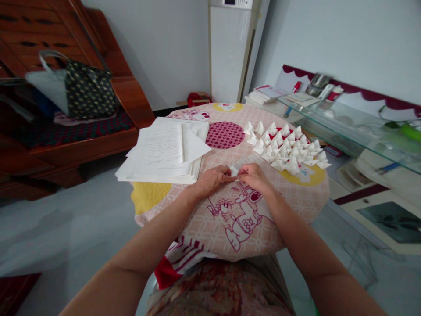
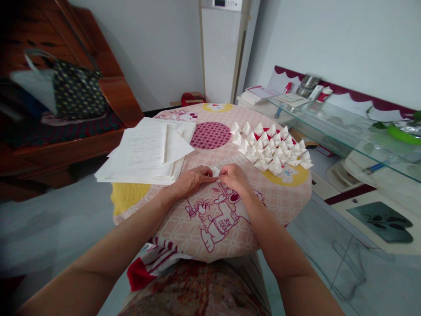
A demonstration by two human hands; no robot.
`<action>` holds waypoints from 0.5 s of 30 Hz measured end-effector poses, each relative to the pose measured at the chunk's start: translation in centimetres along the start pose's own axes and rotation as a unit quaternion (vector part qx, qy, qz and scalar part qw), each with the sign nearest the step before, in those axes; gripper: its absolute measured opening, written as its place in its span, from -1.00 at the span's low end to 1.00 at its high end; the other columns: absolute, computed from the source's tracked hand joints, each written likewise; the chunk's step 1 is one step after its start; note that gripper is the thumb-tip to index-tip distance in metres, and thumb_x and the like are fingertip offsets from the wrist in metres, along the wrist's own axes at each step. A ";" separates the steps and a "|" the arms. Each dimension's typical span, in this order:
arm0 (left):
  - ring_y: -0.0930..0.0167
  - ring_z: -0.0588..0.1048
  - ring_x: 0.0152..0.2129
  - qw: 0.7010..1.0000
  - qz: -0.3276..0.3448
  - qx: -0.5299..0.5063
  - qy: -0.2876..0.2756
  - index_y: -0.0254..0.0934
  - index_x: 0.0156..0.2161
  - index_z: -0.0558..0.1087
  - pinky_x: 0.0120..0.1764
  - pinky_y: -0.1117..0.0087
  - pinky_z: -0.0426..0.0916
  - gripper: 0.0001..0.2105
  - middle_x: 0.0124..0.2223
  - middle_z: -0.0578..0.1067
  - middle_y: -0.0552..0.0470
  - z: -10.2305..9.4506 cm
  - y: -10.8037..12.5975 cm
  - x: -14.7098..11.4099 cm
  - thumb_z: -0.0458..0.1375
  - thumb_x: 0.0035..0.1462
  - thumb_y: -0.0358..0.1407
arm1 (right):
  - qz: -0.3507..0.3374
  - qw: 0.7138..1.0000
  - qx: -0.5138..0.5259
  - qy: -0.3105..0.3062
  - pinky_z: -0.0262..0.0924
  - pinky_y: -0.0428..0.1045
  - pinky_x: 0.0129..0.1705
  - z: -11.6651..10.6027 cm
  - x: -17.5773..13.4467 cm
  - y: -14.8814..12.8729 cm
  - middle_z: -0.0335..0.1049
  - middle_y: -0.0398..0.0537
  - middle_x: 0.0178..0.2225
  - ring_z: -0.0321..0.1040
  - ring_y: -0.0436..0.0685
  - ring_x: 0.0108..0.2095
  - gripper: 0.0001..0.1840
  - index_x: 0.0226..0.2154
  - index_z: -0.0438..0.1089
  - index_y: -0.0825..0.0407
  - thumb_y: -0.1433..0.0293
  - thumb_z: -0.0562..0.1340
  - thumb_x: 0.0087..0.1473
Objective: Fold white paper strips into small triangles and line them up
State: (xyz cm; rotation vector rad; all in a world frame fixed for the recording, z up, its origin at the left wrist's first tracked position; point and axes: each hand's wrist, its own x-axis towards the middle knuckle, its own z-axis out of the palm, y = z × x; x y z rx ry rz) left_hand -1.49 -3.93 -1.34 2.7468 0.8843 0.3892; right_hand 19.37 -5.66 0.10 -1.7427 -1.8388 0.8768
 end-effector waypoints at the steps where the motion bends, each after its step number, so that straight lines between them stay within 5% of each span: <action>1: 0.34 0.45 -0.13 1.000 0.001 0.005 -0.001 -0.03 0.00 0.61 -0.08 0.37 0.32 -0.63 -0.07 0.50 -0.02 0.0 0.0 0.0 0.05 0.30 -0.47 | 0.000 1.000 -0.010 0.003 0.11 -0.07 -0.51 0.0 0.0 0.0 0.43 -0.15 -0.62 0.32 0.04 -0.59 -0.87 -0.48 0.54 0.03 0.52 0.26 -0.07; 6: 0.31 0.45 -0.11 1.000 0.007 0.013 -0.003 -0.07 0.04 0.60 -0.05 0.34 0.33 -0.64 -0.06 0.51 -0.05 0.0 0.0 0.1 0.03 0.33 -0.45 | -0.012 0.998 -0.064 0.027 0.11 -0.06 -0.47 0.0 0.0 -0.6 0.43 -0.12 -0.61 0.35 0.07 -0.52 -0.91 -0.56 0.52 0.03 0.52 0.31 -0.14; 15: 0.33 0.47 -0.13 1.000 0.002 -0.010 0.023 -0.08 0.07 0.59 -0.06 0.34 0.35 -0.66 -0.07 0.53 -0.05 0.7 -0.3 0.0 0.05 0.34 -0.41 | 0.052 0.998 -0.040 0.024 0.01 -0.10 -0.61 -1.6 -0.4 1.3 0.34 -0.16 -0.71 0.25 0.00 -0.67 -0.88 -0.63 0.43 0.06 0.57 0.26 -0.21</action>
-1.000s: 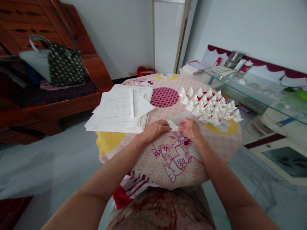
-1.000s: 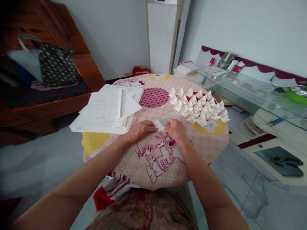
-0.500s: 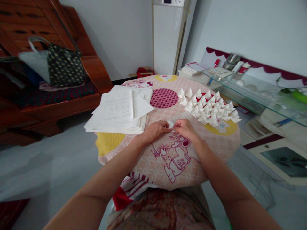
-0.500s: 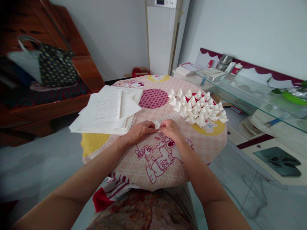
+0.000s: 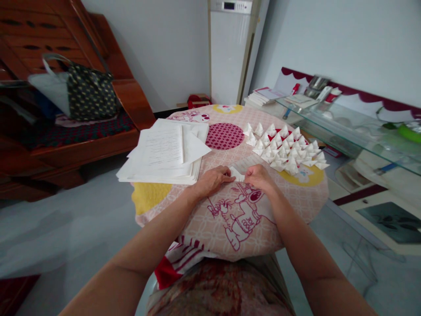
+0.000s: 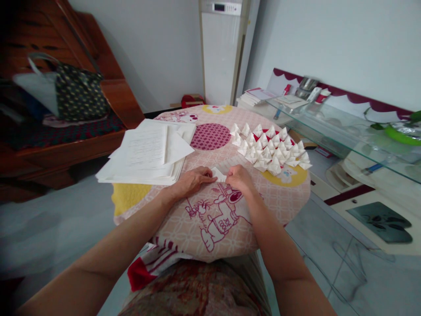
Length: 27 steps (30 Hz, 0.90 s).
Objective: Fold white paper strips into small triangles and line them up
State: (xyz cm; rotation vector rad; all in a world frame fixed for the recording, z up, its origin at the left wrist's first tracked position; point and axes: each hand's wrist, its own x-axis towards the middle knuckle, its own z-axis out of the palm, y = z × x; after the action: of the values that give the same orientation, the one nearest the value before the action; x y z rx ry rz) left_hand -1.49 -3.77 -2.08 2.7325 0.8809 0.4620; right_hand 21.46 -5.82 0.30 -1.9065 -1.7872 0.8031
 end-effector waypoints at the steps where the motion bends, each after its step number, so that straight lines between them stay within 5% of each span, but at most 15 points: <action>1: 0.33 0.47 -0.13 1.000 0.001 -0.003 0.003 -0.08 0.07 0.58 -0.06 0.34 0.35 -0.66 -0.06 0.53 -0.05 0.1 -0.1 0.0 0.05 0.34 -0.41 | 0.014 1.000 0.011 0.000 0.01 -0.11 -0.62 -0.4 -0.1 0.4 0.33 -0.18 -0.73 0.23 -0.01 -0.69 -0.89 -0.62 0.43 0.06 0.57 0.25 -0.21; 5: 0.33 0.48 -0.13 1.000 0.006 -0.015 0.018 -0.09 0.06 0.60 -0.05 0.33 0.36 -0.64 -0.07 0.54 -0.05 0.3 -0.3 0.1 0.06 0.32 -0.45 | 0.059 0.995 0.084 0.003 0.01 -0.14 -0.65 -1.6 -0.6 0.9 0.29 -0.23 -0.75 0.18 -0.04 -0.73 -0.90 -0.62 0.39 0.06 0.55 0.25 -0.20; 9: 0.33 0.51 -0.15 0.998 -0.007 -0.048 0.030 -0.14 0.02 0.63 -0.05 0.33 0.38 -0.58 -0.09 0.57 -0.05 0.2 -0.3 0.2 0.02 0.25 -0.54 | -0.006 0.982 0.188 0.020 0.04 -0.15 -0.63 -0.6 -0.5 -0.2 0.34 -0.23 -0.68 0.21 -0.05 -0.69 -0.98 -0.50 0.43 0.05 0.46 0.26 -0.08; 14: 0.35 0.54 -0.15 0.990 -0.080 -0.104 0.054 -0.22 -0.10 0.67 -0.03 0.35 0.39 -0.57 -0.11 0.60 -0.04 -0.4 0.0 0.6 0.05 0.09 -0.59 | -0.053 0.996 0.075 0.006 0.02 -0.11 -0.56 1.4 0.1 -1.5 0.32 -0.22 -0.68 0.22 -0.03 -0.64 -0.90 -0.58 0.43 0.05 0.49 0.35 -0.13; 22: 0.32 0.49 -0.39 0.956 -0.274 -0.079 0.076 -0.31 -0.29 0.59 -0.28 0.36 0.33 -0.87 -0.33 0.58 -0.06 -0.5 2.2 2.9 0.29 -0.01 -0.34 | -0.069 0.997 0.017 0.029 0.02 -0.07 -0.48 1.6 0.2 -1.1 0.34 -0.19 -0.65 0.25 0.01 -0.57 -0.90 -0.57 0.46 0.04 0.51 0.35 -0.12; 27: 0.34 0.47 -0.40 0.945 -0.295 -0.104 0.095 -0.29 -0.33 0.53 -0.31 0.37 0.30 -0.87 -0.35 0.55 -0.03 0.1 2.5 3.6 0.29 -0.08 -0.42 | -0.087 0.995 0.012 0.045 0.01 -0.07 -0.48 2.1 0.3 -0.6 0.39 -0.17 -0.60 0.26 0.01 -0.56 -0.93 -0.54 0.47 0.04 0.50 0.33 -0.10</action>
State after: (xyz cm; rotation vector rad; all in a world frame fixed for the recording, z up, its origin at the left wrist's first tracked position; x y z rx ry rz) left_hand 2.62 -3.64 -0.62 2.1132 1.5272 0.6469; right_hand 19.67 -5.67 -0.95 -1.7150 -1.8489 0.6640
